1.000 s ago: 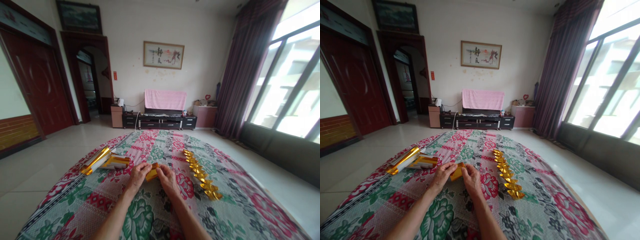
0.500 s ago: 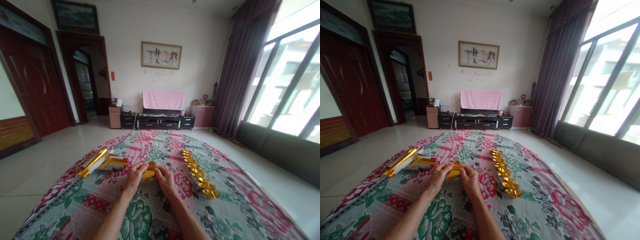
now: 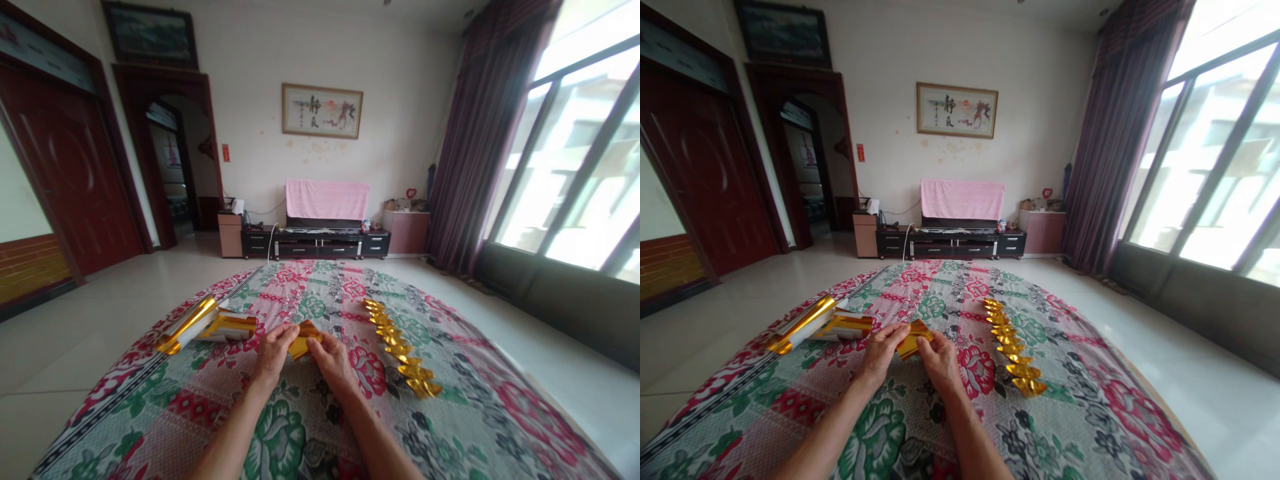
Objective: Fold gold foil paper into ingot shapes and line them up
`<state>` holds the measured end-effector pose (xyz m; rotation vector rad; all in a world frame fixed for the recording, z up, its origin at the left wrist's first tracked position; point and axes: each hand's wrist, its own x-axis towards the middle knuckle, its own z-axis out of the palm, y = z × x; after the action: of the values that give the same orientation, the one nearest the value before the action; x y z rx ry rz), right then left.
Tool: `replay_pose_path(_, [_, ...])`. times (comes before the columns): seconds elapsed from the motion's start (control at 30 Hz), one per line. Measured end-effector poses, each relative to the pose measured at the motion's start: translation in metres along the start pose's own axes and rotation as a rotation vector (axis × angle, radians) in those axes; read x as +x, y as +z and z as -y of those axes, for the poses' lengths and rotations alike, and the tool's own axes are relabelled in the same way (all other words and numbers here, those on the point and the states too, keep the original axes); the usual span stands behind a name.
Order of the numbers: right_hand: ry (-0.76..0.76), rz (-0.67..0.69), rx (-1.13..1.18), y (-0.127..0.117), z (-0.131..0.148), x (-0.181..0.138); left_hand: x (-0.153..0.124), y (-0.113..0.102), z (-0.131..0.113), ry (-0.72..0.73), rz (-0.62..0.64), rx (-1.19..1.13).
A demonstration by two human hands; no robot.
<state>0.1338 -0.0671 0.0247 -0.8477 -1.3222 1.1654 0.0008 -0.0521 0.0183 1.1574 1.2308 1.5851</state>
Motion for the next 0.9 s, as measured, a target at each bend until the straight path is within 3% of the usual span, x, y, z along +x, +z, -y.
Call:
replay_pose_path(0.33, [0.023,-0.006,0.040,0.000,-0.005,0.000,-0.003,0.001,-0.005,0.009,-0.010,-0.007])
replay_pose_path(0.9, [-0.024,0.152,0.086,0.003,-0.008,-0.002,-0.003,0.003,-0.008,0.010,-0.010,-0.041])
